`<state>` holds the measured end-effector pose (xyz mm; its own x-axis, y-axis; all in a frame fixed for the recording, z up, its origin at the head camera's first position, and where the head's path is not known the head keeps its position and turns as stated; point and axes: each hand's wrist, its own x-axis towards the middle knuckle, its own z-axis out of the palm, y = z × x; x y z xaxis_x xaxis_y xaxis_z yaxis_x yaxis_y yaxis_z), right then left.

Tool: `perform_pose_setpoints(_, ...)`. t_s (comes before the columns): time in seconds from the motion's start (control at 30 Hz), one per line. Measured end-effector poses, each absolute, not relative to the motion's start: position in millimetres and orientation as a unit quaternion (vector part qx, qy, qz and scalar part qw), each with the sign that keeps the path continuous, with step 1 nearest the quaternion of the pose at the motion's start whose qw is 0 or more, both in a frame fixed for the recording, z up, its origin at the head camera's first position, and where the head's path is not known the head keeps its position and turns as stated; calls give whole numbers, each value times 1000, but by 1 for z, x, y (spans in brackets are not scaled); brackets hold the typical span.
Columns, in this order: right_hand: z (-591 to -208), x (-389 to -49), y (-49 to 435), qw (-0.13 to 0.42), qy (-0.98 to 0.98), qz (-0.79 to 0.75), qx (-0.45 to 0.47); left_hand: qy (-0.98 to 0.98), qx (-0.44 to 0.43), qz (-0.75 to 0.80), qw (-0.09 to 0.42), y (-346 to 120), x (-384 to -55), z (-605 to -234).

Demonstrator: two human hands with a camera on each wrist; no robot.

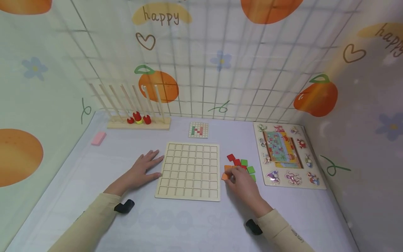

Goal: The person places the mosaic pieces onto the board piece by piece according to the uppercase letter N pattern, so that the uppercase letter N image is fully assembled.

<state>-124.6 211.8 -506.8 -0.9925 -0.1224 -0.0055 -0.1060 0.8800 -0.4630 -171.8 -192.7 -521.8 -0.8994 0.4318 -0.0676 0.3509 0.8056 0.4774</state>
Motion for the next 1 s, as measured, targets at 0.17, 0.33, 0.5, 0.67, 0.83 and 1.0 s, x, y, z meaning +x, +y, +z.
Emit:
perform_pose_setpoints(0.17, -506, -125, 211, 16, 967, -247, -57, 944, 209, 236, 93, -194, -173, -523)
perform_pose_setpoints(0.33, -507, -126, 211, 21, 966, -255, -51, 944, 208, 235, 101, -194, -173, -523)
perform_pose_setpoints(0.5, -505, -127, 212, 30, 962, -267, -53, 943, 209, 240, 100, -195, -174, -523)
perform_pose_setpoints(0.67, -505, -127, 213, 37, 960, -271, -50, 943, 209, 240, 100, -194, -174, -525)
perform_pose_setpoints(0.83, -506, -127, 213, 39, 961, -271, -44, 943, 210, 237, 98, -194, -173, -524)
perform_pose_setpoints(1.0, -506, -127, 213, 38, 959, -279, -40, 942, 214, 242, 91, -194, -172, -522)
